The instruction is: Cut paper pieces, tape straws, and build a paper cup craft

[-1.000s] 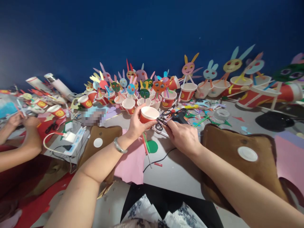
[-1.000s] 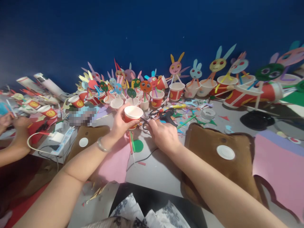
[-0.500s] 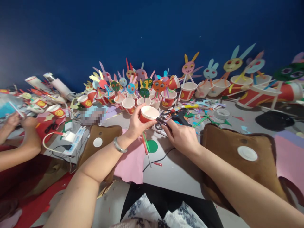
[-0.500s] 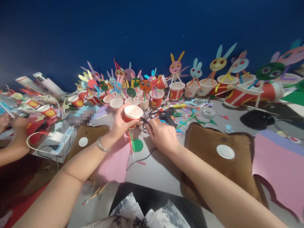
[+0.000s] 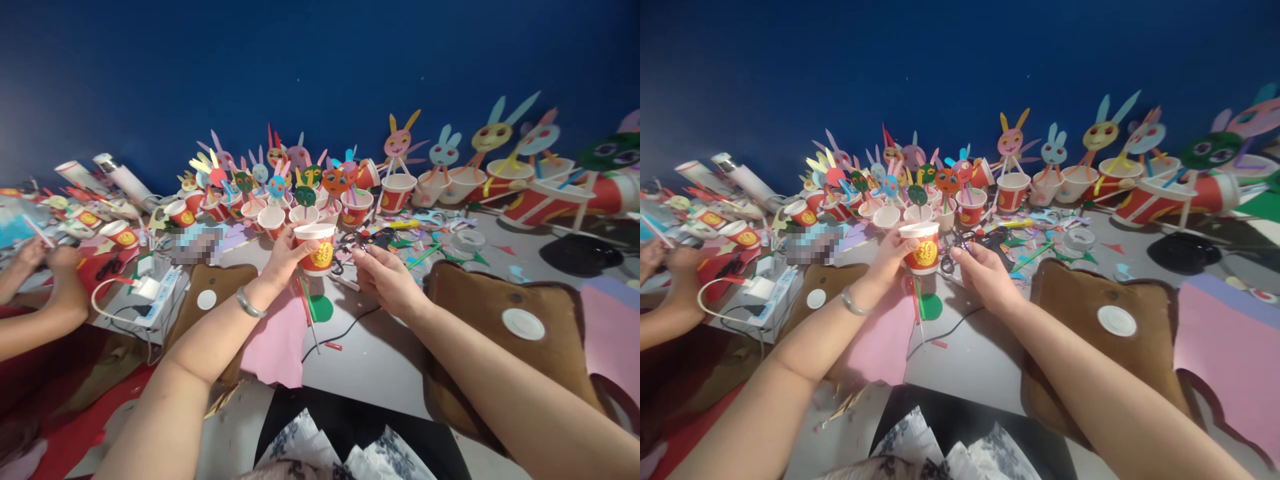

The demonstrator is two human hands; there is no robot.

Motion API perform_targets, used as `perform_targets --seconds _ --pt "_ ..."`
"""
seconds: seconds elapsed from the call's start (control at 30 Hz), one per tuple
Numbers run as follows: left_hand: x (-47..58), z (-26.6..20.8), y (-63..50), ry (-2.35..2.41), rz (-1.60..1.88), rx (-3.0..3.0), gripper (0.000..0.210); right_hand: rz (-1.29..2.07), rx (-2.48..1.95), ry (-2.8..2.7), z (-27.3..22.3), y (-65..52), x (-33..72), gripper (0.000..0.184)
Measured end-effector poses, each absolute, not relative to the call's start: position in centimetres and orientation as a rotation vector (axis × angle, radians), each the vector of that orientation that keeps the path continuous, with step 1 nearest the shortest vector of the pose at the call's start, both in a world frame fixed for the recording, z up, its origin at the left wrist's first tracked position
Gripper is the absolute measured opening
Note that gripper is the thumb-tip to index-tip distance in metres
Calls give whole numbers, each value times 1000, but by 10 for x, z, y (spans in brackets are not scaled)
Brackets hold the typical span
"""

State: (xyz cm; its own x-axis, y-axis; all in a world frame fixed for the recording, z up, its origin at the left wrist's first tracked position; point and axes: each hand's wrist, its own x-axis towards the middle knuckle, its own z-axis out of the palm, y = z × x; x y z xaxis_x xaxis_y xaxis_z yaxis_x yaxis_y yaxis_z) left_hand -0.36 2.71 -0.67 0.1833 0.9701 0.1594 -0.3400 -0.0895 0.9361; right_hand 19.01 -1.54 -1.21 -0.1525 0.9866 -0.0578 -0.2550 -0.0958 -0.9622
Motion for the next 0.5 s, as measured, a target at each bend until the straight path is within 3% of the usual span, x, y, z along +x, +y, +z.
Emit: perform_targets --seconds 0.17,0.5 --pt "-1 -3 21 656 1116 1065 57 1454 -1029 -1085 -18 -15 187 45" --pt "-4 -14 26 720 1009 1063 67 1314 -1003 -972 -18 -14 187 42"
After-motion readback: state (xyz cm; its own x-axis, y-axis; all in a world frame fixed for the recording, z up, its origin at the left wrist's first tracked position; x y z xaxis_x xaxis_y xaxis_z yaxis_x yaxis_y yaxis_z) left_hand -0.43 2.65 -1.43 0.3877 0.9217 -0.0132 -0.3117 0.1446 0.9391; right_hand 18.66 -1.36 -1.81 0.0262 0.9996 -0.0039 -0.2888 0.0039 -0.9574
